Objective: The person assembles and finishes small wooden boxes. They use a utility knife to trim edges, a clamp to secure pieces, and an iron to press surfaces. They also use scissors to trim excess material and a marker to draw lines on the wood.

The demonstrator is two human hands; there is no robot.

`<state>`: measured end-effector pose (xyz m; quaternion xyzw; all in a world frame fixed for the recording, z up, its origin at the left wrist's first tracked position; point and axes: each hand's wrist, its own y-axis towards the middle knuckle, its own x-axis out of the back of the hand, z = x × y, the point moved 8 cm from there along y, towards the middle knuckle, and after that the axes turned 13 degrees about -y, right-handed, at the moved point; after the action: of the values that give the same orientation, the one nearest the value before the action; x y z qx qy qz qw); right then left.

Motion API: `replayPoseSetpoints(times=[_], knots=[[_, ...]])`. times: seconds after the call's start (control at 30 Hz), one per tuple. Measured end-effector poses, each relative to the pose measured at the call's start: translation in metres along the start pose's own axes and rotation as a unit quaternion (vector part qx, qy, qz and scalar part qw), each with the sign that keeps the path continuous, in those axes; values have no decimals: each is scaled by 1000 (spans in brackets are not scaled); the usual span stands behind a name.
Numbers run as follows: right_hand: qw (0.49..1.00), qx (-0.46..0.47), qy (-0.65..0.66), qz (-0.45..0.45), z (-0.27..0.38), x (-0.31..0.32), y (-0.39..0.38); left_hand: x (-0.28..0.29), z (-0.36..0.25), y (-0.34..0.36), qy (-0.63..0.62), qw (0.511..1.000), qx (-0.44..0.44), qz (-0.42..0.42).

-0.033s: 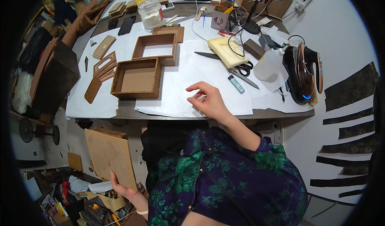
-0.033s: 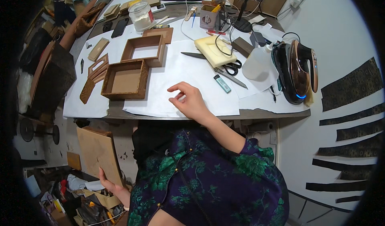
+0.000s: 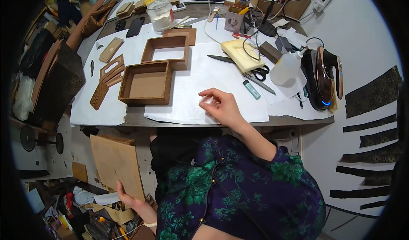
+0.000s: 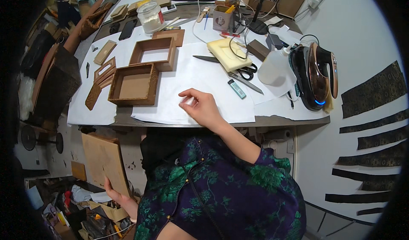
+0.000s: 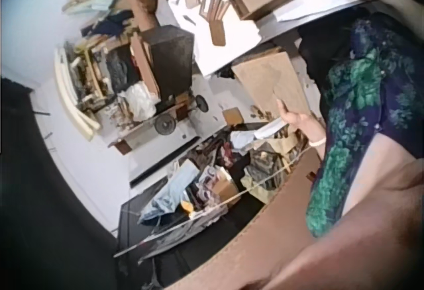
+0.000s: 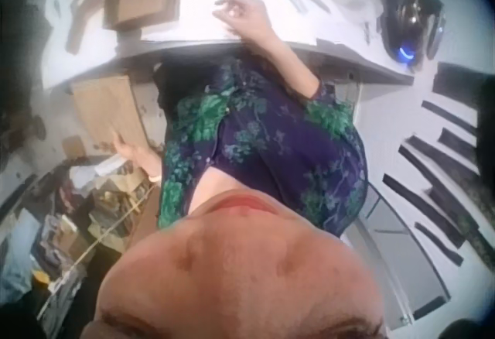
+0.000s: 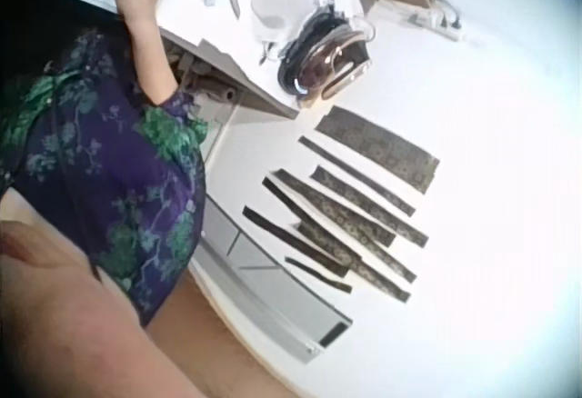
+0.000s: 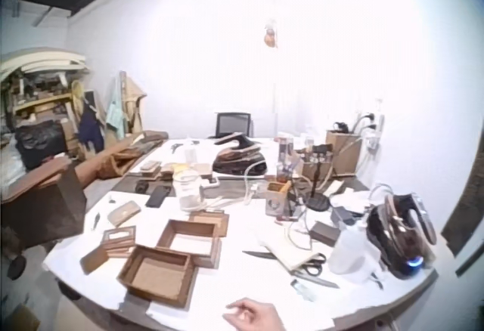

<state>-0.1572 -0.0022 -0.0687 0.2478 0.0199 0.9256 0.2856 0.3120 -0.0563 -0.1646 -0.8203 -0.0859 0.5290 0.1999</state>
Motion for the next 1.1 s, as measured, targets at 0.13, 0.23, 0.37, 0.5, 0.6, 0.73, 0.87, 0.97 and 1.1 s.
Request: replayPoseSetpoints(times=[0.13, 0.23, 0.37, 0.5, 0.6, 0.73, 0.87, 0.97, 1.1], knots=[[999, -23, -35, 26, -2, -21, -8, -29, -5, 6, 15, 1000, -2, 3], [968, 238, -68, -31, 54, -43, -6, 1, -14, 13, 32, 993, -72, -86], [965, 220, 18, 142, 124, -137, 2, 43, -43, 3, -61, 991, -106, -60], [881, 400, -91, 236, 186, -234, -9, 80, -77, -39, -134, 965, -209, -88], [867, 353, -97, 338, 198, -318, -25, 138, -129, -47, -144, 931, -309, -134], [836, 356, -134, 395, 211, -387, -48, 168, -215, -30, -180, 883, -408, -147], [762, 429, -237, 423, 193, -470, -51, 189, -285, 46, -171, 826, -501, -194], [723, 371, -286, 508, 170, -569, -38, 201, -326, 128, -165, 812, -529, -183], [696, 329, -326, 549, 131, -776, -8, 232, -347, 246, -238, 800, -492, -249]])
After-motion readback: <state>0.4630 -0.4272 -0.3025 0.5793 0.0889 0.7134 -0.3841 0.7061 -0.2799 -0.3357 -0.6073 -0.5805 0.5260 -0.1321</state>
